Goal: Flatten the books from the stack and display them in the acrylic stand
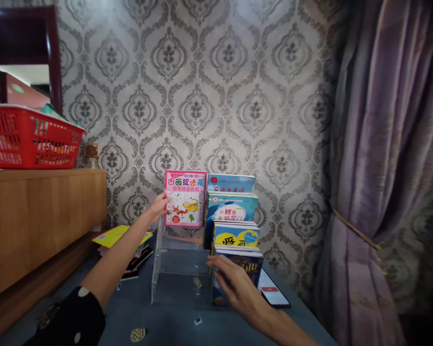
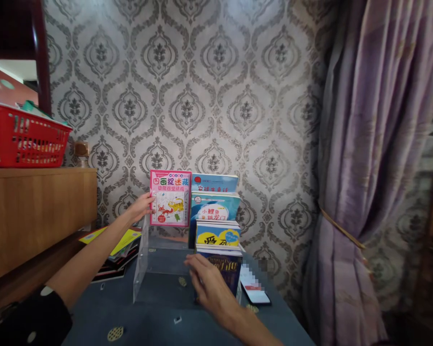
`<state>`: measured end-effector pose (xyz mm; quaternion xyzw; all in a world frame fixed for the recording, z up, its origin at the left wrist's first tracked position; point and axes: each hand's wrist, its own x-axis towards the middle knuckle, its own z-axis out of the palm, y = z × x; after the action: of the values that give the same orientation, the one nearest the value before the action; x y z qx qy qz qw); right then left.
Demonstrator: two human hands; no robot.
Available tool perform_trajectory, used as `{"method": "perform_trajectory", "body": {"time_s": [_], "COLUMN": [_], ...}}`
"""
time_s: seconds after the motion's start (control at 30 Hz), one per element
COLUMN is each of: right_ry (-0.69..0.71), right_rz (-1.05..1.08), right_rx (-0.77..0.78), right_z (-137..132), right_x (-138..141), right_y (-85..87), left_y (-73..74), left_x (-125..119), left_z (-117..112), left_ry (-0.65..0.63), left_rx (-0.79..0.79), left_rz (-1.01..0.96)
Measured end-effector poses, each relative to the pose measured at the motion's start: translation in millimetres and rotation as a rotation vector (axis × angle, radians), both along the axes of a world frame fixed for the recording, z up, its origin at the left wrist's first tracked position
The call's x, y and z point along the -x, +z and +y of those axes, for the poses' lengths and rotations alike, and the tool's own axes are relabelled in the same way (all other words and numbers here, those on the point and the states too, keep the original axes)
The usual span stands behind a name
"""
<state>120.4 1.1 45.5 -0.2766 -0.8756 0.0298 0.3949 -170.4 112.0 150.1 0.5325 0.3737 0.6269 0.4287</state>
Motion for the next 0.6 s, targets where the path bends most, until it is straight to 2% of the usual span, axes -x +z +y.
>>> {"method": "perform_trajectory", "body": {"time_s": [0.4, 0.5, 0.6], "right_ry": [0.026, 0.015, -0.011], "right_rz": [0.101, 0.094, 0.07], "right_rx": [0.144, 0.21, 0.366], "right_z": [-14, -18, -22], "right_x": [-8, -10, -8], "right_y": [-45.9, -63.6, -89.4], "left_y": [-4.5, -8.9, -16.2], "left_x": [1, 6, 16], "left_z": [1, 5, 7], "left_ry": [0.078, 0.131, 0.24], "left_rx": [-0.043, -0.075, -0.124], "left_rz": [0.062, 0.074, 0.074]}}
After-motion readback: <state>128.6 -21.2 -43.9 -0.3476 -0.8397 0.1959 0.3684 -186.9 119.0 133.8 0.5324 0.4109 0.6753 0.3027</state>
